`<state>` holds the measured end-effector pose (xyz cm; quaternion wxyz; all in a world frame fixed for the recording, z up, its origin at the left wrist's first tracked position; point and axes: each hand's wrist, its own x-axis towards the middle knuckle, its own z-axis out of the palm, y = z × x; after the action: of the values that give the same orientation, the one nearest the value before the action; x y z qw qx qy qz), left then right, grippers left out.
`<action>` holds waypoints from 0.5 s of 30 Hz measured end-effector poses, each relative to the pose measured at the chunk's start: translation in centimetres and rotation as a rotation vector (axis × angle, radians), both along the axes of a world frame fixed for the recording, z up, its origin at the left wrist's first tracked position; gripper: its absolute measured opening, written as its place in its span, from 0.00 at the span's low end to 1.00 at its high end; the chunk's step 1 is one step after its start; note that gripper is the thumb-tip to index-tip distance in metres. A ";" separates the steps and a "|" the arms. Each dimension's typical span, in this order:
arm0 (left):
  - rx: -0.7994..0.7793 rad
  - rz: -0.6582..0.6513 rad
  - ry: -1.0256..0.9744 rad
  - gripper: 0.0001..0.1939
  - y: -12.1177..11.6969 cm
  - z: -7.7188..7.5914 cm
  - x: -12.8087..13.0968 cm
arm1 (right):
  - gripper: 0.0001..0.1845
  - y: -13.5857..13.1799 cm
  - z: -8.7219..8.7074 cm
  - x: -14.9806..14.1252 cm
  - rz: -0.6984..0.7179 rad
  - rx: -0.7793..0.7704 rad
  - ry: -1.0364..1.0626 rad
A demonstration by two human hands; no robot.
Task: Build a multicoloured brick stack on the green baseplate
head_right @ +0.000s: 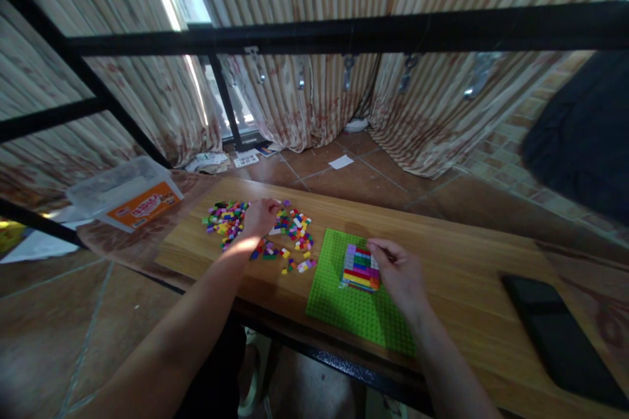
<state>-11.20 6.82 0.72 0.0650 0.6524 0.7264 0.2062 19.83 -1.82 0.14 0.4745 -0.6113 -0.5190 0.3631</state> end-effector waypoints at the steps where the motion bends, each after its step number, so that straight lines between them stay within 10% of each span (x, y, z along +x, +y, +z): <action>1: -0.012 0.003 0.008 0.13 -0.1 0.2 0.1 | 0.14 0.0 0.0 0.0 0.004 0.001 0.004; 8: -0.014 0.012 -0.094 0.12 -0.5 1.9 0.4 | 0.16 0.2 -0.4 0.1 0.011 0.040 -0.009; 15: -0.018 -0.289 -1.177 0.15 -2.4 3.8 4.2 | 0.16 -0.1 0.8 -0.7 -0.050 0.203 -0.042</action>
<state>-6.98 4.39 4.53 0.4889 0.5203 0.4740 0.5153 19.16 -1.96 0.93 0.5321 -0.5803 -0.5474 0.2838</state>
